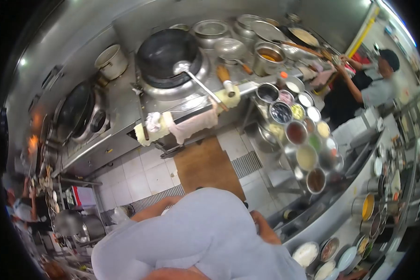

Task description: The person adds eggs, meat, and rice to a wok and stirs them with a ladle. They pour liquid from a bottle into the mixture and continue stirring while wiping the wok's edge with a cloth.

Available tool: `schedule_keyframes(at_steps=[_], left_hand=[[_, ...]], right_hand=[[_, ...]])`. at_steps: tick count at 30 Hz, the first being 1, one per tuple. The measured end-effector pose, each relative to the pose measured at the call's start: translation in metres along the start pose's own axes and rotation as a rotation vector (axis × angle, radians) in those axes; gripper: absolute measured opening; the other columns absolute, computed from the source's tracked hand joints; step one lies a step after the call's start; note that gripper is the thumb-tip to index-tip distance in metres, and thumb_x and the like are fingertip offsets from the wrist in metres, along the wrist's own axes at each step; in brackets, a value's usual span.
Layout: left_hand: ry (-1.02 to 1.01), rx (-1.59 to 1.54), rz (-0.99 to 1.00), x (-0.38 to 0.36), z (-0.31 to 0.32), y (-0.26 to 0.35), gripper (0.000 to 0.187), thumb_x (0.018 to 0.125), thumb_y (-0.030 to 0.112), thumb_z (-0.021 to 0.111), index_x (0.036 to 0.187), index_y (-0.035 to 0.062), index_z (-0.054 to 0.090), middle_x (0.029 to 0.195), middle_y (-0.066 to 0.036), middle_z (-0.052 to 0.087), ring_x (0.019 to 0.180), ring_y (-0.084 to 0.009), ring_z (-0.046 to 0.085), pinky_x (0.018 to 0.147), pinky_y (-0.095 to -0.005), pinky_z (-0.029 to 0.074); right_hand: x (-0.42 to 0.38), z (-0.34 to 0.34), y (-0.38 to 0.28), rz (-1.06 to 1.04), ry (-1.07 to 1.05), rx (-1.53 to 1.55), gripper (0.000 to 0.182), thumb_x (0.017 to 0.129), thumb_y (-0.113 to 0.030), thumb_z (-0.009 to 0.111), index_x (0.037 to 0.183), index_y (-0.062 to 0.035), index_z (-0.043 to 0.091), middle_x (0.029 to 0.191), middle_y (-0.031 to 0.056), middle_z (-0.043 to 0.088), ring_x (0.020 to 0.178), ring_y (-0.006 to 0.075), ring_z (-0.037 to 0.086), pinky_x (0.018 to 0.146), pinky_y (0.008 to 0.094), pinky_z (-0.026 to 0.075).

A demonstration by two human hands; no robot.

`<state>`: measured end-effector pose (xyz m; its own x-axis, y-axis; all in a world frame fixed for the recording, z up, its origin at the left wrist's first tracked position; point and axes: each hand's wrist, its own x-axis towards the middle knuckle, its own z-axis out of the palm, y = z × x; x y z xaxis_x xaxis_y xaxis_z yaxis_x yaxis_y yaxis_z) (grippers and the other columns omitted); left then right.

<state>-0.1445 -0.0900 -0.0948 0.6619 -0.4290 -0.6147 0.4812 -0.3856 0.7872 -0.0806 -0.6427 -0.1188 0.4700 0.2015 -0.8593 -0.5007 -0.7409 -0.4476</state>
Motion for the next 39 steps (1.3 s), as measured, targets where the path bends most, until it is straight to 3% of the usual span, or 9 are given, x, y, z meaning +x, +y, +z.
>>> schedule_keyframes(at_steps=[4, 7, 10, 14, 17, 19, 28, 34, 39], left_hand=[[0.704, 0.263, -0.248, -0.042, 0.021, -0.179, 0.046, 0.088, 0.048, 0.064, 0.106, 0.0062, 0.071, 0.109, -0.019, 0.068, 0.106, -0.0353, 0.063, 0.095, -0.0426, 0.049], [0.273, 0.856, -0.170, -0.074, 0.015, -0.202, 0.029, 0.087, 0.032, 0.068, 0.101, 0.0063, 0.068, 0.097, -0.012, 0.068, 0.091, -0.0288, 0.065, 0.081, -0.0450, 0.053], [0.604, -0.723, -0.374, -0.085, 0.027, -0.169, 0.017, 0.086, 0.021, 0.067, 0.100, 0.0099, 0.065, 0.088, -0.006, 0.064, 0.078, -0.0214, 0.064, 0.065, -0.0442, 0.054], [0.701, -0.744, -0.423, -0.062, 0.006, -0.138, 0.017, 0.087, 0.020, 0.065, 0.103, 0.0148, 0.063, 0.086, -0.002, 0.061, 0.069, -0.0166, 0.060, 0.052, -0.0345, 0.050], [0.748, -0.076, 0.030, -0.041, -0.022, -0.136, 0.018, 0.088, 0.016, 0.061, 0.106, 0.0124, 0.063, 0.088, -0.003, 0.062, 0.067, -0.0165, 0.060, 0.051, -0.0313, 0.049], [0.926, -0.457, -0.125, -0.033, -0.033, -0.081, 0.020, 0.088, 0.014, 0.060, 0.107, 0.0085, 0.064, 0.089, -0.004, 0.062, 0.067, -0.0156, 0.060, 0.051, -0.0308, 0.049], [1.153, -0.275, -0.269, 0.009, -0.081, 0.012, 0.026, 0.091, 0.021, 0.063, 0.105, 0.0009, 0.067, 0.075, -0.006, 0.068, 0.069, -0.0139, 0.063, 0.065, -0.0288, 0.050], [1.135, -0.336, 0.026, 0.043, -0.212, 0.210, 0.026, 0.096, 0.028, 0.063, 0.090, 0.0029, 0.062, 0.070, -0.008, 0.065, 0.065, -0.0146, 0.063, 0.064, -0.0303, 0.049], [1.318, 0.379, 0.291, 0.089, -0.319, 0.356, 0.034, 0.086, 0.012, 0.068, 0.119, 0.0080, 0.064, 0.122, -0.016, 0.060, 0.114, -0.0328, 0.057, 0.096, -0.0407, 0.047]], right_hand=[[0.065, -0.021, -0.070, 0.021, -0.020, 0.154, 0.042, 0.091, -0.030, 0.060, 0.128, -0.0105, 0.058, 0.100, 0.0125, 0.066, 0.080, 0.0329, 0.069, 0.066, 0.0498, 0.059], [0.098, -0.040, -0.148, -0.042, -0.002, 0.226, 0.041, 0.091, -0.027, 0.063, 0.129, -0.0134, 0.053, 0.098, 0.0075, 0.063, 0.078, 0.0270, 0.067, 0.062, 0.0463, 0.059], [0.157, -0.067, -0.233, -0.388, 0.112, 0.175, 0.035, 0.096, -0.024, 0.061, 0.128, -0.0120, 0.053, 0.094, 0.0040, 0.061, 0.073, 0.0201, 0.064, 0.059, 0.0389, 0.057], [0.239, -0.117, -0.343, -0.703, 0.610, 0.119, 0.041, 0.094, -0.014, 0.063, 0.133, -0.0092, 0.053, 0.085, 0.0015, 0.060, 0.072, 0.0138, 0.060, 0.056, 0.0291, 0.053], [0.239, -0.144, -0.430, -0.759, 0.830, 0.051, 0.043, 0.092, -0.018, 0.068, 0.131, -0.0070, 0.055, 0.087, 0.0022, 0.060, 0.080, 0.0120, 0.060, 0.057, 0.0286, 0.051], [0.265, -0.157, -0.466, -0.888, 0.960, -0.082, 0.043, 0.091, -0.020, 0.069, 0.130, -0.0062, 0.057, 0.086, 0.0024, 0.060, 0.080, 0.0119, 0.059, 0.057, 0.0293, 0.050], [0.249, -0.189, -0.555, -0.682, 0.150, 0.033, 0.036, 0.090, -0.025, 0.072, 0.112, -0.0041, 0.052, 0.074, 0.0026, 0.055, 0.056, 0.0110, 0.052, 0.047, 0.0284, 0.043], [0.168, -0.203, -0.653, -0.775, -0.064, 0.027, 0.025, 0.095, -0.017, 0.064, 0.112, -0.0045, 0.051, 0.064, -0.0008, 0.048, 0.041, 0.0092, 0.042, 0.036, 0.0268, 0.032], [0.078, -0.189, -0.676, -0.691, -0.395, 0.575, 0.026, 0.097, -0.017, 0.060, 0.118, -0.0046, 0.050, 0.069, -0.0005, 0.047, 0.042, 0.0083, 0.041, 0.037, 0.0261, 0.033]])
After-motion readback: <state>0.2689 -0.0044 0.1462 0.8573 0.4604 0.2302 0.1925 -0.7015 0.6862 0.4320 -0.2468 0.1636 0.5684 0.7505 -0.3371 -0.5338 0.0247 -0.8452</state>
